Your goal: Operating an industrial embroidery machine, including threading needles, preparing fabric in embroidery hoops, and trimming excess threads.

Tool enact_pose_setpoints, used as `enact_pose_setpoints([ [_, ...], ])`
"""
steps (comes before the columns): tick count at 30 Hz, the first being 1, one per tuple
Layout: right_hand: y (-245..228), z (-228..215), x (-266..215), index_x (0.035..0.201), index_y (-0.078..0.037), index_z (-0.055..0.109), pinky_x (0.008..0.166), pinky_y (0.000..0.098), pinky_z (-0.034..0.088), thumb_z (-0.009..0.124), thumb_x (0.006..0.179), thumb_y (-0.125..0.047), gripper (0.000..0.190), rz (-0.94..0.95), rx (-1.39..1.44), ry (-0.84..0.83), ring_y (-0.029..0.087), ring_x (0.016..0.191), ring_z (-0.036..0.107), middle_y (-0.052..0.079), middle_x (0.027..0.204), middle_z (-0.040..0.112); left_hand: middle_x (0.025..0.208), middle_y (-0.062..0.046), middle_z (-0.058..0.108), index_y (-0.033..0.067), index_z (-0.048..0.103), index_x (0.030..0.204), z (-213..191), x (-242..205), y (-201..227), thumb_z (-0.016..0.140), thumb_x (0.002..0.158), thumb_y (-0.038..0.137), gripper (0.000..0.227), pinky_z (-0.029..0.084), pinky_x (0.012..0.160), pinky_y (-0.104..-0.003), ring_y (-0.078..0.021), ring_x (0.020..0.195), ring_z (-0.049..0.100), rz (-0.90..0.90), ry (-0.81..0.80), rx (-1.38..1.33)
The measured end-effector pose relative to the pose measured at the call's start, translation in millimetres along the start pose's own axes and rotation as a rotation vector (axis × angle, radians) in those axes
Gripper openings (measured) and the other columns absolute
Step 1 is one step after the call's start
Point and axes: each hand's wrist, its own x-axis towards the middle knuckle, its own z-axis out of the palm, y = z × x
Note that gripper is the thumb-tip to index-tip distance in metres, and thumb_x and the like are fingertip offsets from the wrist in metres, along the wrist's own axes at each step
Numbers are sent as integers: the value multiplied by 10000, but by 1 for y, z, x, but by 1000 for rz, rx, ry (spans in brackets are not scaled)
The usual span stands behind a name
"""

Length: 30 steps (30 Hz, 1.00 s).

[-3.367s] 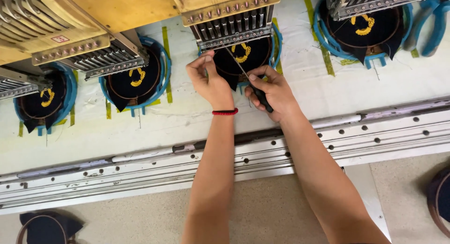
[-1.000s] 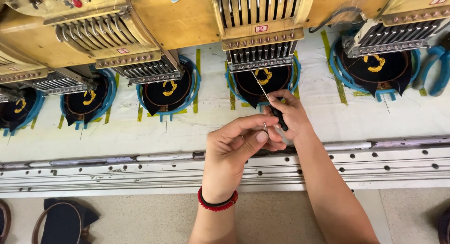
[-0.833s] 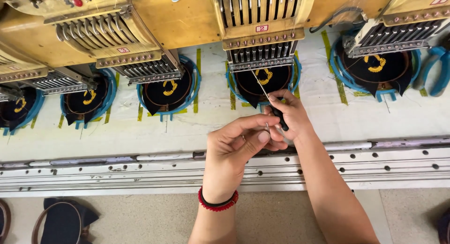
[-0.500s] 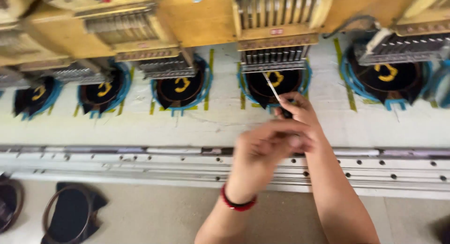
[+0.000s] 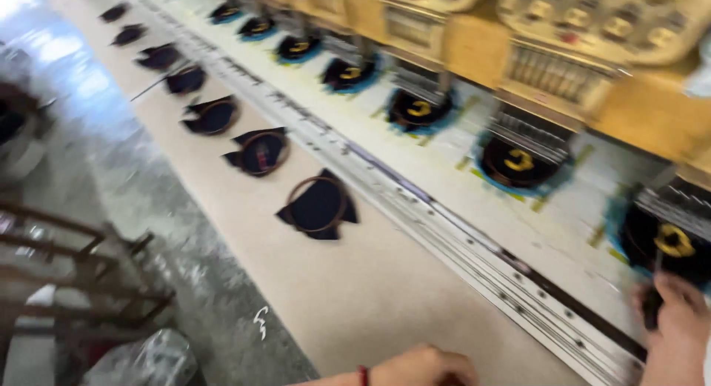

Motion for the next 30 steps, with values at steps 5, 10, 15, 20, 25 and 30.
enact_pose_setpoints([
  [5, -13, 199, -73, 871, -259, 608, 542, 253, 393, 540, 1169, -636, 486, 358, -55, 61, 133, 588, 525, -22, 720, 569, 923, 38, 767, 133, 721, 993, -77, -138, -74, 703, 963, -15, 152, 621, 874, -228, -64, 892, 749, -157, 491, -241],
  [10, -66, 563, -272, 1355, -207, 668, 456, 276, 380, 640, 1040, -113, 329, 39, 22, -221, 144, 559, 540, 87, 765, 640, 860, -100, 760, 15, 702, 965, -167, -267, -126, 745, 957, -71, 97, 683, 846, -323, -188, 822, 782, -155, 913, -668],
  [15, -58, 828, -371, 1340, -116, 662, 387, 296, 339, 621, 1047, -138, 296, -95, -141, -529, 162, 445, 501, 110, 708, 617, 841, -105, 783, 37, 693, 1018, -295, -413, -154, 720, 1043, 105, 78, 624, 817, -321, -186, 826, 775, -65, 992, -636],
  [20, -16, 1000, -406, 1297, -103, 687, 355, 310, 347, 629, 1055, -153, 254, 15, -244, -518, 184, 430, 515, 125, 702, 619, 940, -68, 854, 88, 767, 1012, -411, -548, -164, 753, 1012, 233, 145, 542, 858, -275, -152, 883, 754, -366, 1086, -590],
  [25, 12, 1121, -360, 1327, -132, 711, 338, 285, 306, 641, 1058, -193, 285, 8, -254, -488, 172, 387, 498, 120, 670, 598, 1044, -171, 852, 23, 812, 1114, -546, -622, -229, 781, 981, 164, 197, 664, 916, -407, -275, 991, 788, -536, 1333, -812],
  [30, 26, 1279, -285, 1276, -106, 711, 383, 305, 338, 634, 1075, -191, 232, -35, -261, -391, 175, 432, 484, 99, 683, 598, 1039, -136, 847, 22, 842, 1157, -691, -658, -354, 801, 972, 117, 212, 601, 864, -400, -245, 943, 749, -508, 1290, -752],
])
